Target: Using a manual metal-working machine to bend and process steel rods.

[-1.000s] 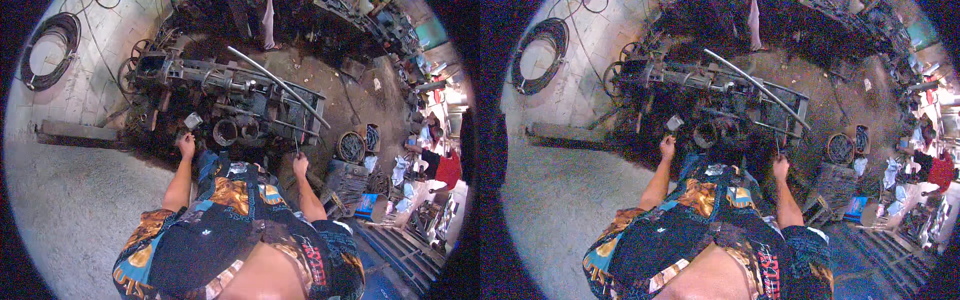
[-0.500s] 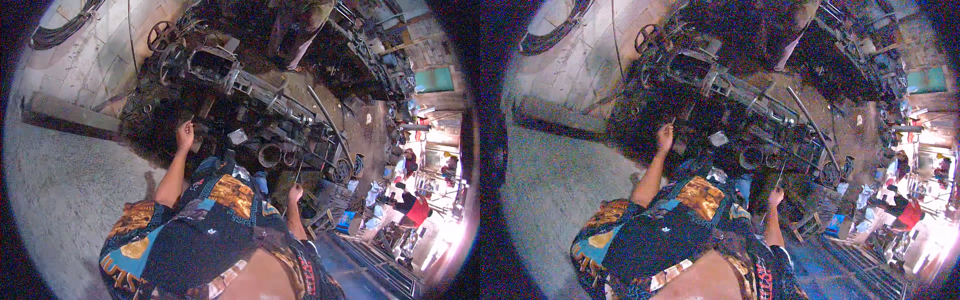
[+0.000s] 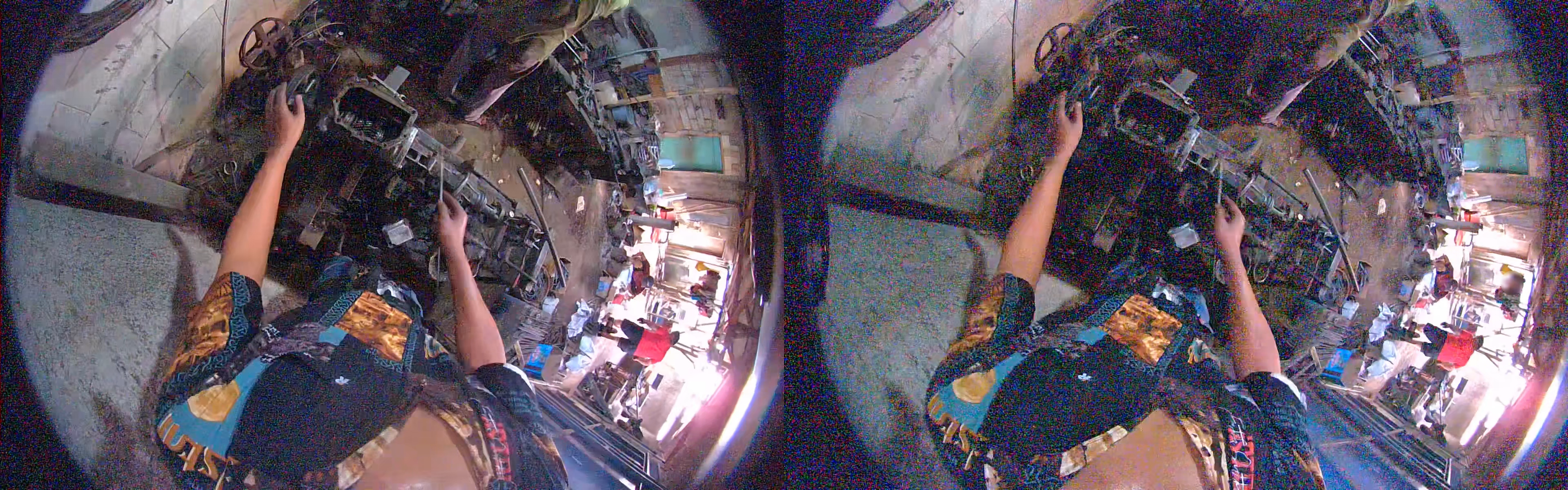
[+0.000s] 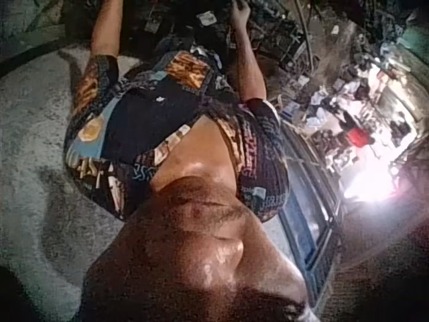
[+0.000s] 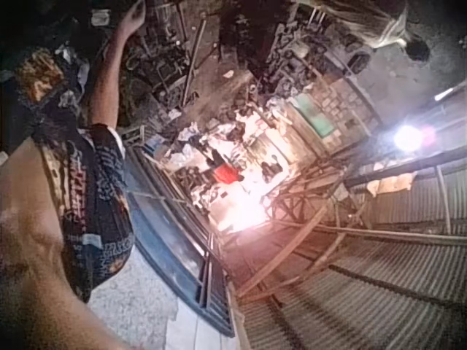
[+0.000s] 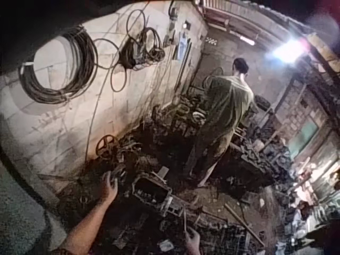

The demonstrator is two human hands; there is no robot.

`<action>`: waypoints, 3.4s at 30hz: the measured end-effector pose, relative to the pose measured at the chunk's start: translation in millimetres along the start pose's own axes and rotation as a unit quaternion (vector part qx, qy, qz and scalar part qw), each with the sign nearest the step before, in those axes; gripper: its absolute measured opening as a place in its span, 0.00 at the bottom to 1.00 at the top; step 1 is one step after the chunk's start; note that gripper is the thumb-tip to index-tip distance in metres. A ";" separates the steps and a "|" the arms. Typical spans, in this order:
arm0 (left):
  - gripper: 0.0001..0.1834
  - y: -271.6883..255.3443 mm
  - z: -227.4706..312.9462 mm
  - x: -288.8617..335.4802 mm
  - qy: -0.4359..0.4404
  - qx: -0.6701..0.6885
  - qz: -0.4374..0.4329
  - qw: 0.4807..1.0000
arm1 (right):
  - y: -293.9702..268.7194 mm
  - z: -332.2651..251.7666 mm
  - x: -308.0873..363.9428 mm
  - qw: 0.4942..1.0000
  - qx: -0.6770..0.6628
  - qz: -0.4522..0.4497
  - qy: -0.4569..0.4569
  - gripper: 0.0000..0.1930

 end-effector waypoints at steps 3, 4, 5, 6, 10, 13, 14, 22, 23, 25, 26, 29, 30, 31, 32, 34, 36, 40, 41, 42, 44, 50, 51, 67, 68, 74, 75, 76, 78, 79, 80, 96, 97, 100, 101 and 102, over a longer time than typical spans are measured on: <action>0.28 30.2 -24.4 -26.7 0.012 -0.091 -0.051 0.995 | 58.0 -33.8 -42.2 0.995 -0.002 -0.091 -0.049 0.19; 0.31 39.8 -37.8 -28.7 0.006 -0.140 -0.088 0.986 | 77.3 -43.1 -52.3 0.994 0.026 -0.103 -0.001 0.19; 0.33 41.6 -54.8 -22.4 -0.041 -0.152 -0.116 0.981 | 98.6 -62.4 -48.0 0.992 0.006 -0.124 0.019 0.18; 0.33 49.1 -42.4 -32.9 -0.034 -0.141 -0.121 0.982 | 108.7 -58.0 -60.7 0.993 0.005 -0.112 0.024 0.18; 0.31 87.4 -30.3 -51.4 -0.140 -0.047 -0.261 0.954 | 139.6 -42.1 -98.8 0.998 0.065 -0.013 0.006 0.19; 0.29 69.3 -50.2 -45.6 -0.173 -0.065 -0.236 0.954 | 160.6 -60.4 -85.3 0.995 0.089 -0.030 0.031 0.19; 0.28 65.3 -53.6 -42.1 -0.173 -0.069 -0.233 0.954 | 162.7 -68.4 -77.9 0.993 0.099 -0.040 0.055 0.19; 0.30 72.6 -43.2 -41.7 -0.168 -0.086 -0.212 0.959 | 152.7 -92.6 -60.6 0.990 0.081 0.013 0.114 0.17; 0.30 75.1 -43.5 -40.3 -0.167 -0.072 -0.211 0.960 | 151.2 -86.9 -63.0 0.989 0.099 0.048 0.100 0.17; 0.31 71.7 -61.9 -36.4 -0.168 -0.084 -0.205 0.961 | 156.0 -85.9 -62.3 0.987 0.094 0.057 0.118 0.17; 0.31 72.8 -65.3 -34.4 -0.168 -0.091 -0.203 0.960 | 154.8 -80.8 -62.4 0.983 0.092 0.072 0.140 0.17; 0.31 89.7 -31.2 -55.4 -0.152 -0.035 -0.237 0.959 | 136.5 -27.6 -98.0 0.989 0.021 0.022 0.144 0.17; 0.31 76.4 -56.6 -38.5 -0.171 -0.053 -0.233 0.956 | 134.0 -59.4 -74.4 0.989 0.065 -0.034 0.127 0.17; 0.31 69.7 -68.5 -31.4 -0.182 -0.062 -0.229 0.954 | 120.7 -81.1 -57.0 0.991 0.107 -0.042 0.067 0.18; 0.31 67.6 -71.5 -30.0 -0.187 -0.066 -0.226 0.954 | 105.4 -93.5 -50.4 0.989 0.144 -0.042 0.007 0.18; 0.31 73.5 -52.1 -45.7 -0.169 -0.045 -0.255 0.951 | 71.9 -82.8 -63.9 0.967 0.228 -0.094 -0.065 0.17; 0.30 63.2 -49.4 -51.4 -0.164 -0.040 -0.276 0.946 | 45.2 -112.4 -46.3 0.953 0.275 -0.087 -0.092 0.18; 0.30 56.9 -27.7 -55.8 -0.121 -0.064 -0.239 0.961 | 21.9 -136.7 -48.1 0.872 0.455 -0.053 -0.171 0.13; 0.30 53.0 -21.5 -55.1 -0.112 -0.049 -0.211 0.970 | 21.7 -149.1 -47.1 0.831 0.527 -0.051 -0.172 0.11; 0.30 52.8 -27.4 -52.7 -0.115 -0.053 -0.213 0.969 | 25.6 -159.5 -49.5 0.830 0.527 -0.057 -0.172 0.11; 0.32 56.6 -35.6 -52.5 -0.095 -0.007 -0.190 0.977 | 38.9 -172.2 -58.0 0.791 0.580 -0.072 -0.183 0.10; 0.33 64.8 -41.3 -49.3 -0.113 -0.021 -0.227 0.967 | 67.6 -203.9 -71.4 0.743 0.646 -0.125 -0.121 0.14; 0.33 67.6 -45.6 -48.4 -0.115 -0.022 -0.227 0.967 | 70.3 -203.2 -76.7 0.749 0.643 -0.122 -0.102 0.15; 0.27 73.3 -47.9 -38.5 -0.091 -0.013 -0.172 0.981 | 57.5 -179.3 -117.7 0.771 0.609 -0.179 -0.057 0.20; 0.26 71.6 -47.7 -37.1 -0.086 -0.004 -0.163 0.983 | 58.3 -182.2 -114.8 0.771 0.608 -0.181 -0.056 0.20; 0.23 58.2 -48.2 -18.4 -0.027 0.107 -0.077 0.991 | 52.6 -189.1 -105.0 0.768 0.615 -0.177 -0.024 0.21; 0.23 59.2 -44.0 -14.6 -0.025 0.110 -0.079 0.991 | 51.3 -186.6 -106.8 0.771 0.612 -0.175 -0.023 0.20; 0.24 56.0 -41.1 -6.9 -0.050 0.096 -0.054 0.993 | 50.0 -182.8 -108.4 0.774 0.608 -0.173 -0.023 0.19; 0.26 50.1 -43.1 10.1 -0.071 0.084 -0.029 0.994 | 37.0 -134.7 -118.5 0.828 0.521 -0.200 -0.052 0.18; 0.28 40.1 -61.7 29.3 -0.001 -0.017 -0.064 0.998 | 47.3 -115.1 -124.7 0.866 0.429 -0.238 -0.096 0.18; 0.30 33.6 -75.0 39.2 0.063 -0.122 -0.099 0.985 | 56.1 -94.7 -117.1 0.888 0.404 -0.201 -0.086 0.17; 0.34 83.8 -40.2 -79.1 -0.060 0.067 -0.240 0.967 | 62.8 -181.3 -103.5 0.801 0.576 -0.162 0.003 0.18; 0.32 92.2 -49.0 -82.6 -0.065 0.017 -0.294 0.954 | 64.9 -181.6 -103.9 0.807 0.568 -0.159 -0.022 0.17; 0.28 106.5 -50.9 -72.1 -0.067 -0.059 -0.313 0.945 | 59.1 -170.5 -117.5 0.799 0.575 -0.168 -0.049 0.17; 0.27 108.7 -53.7 -70.2 -0.064 -0.099 -0.322 0.939 | 60.2 -173.5 -114.1 0.786 0.587 -0.185 -0.056 0.17; 0.26 110.2 -56.5 -67.6 -0.062 -0.139 -0.330 0.932 | 58.9 -176.7 -110.8 0.785 0.588 -0.186 -0.054 0.17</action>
Point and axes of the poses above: each hand's wrist, its own x-axis away from the middle knuckle, its own y-axis out of the palm, z = x × y, the point moved 4 cm from there along -x, towards the middle knuckle, and after that the axes turned 15 degrees about y, right-handed, at the moved point
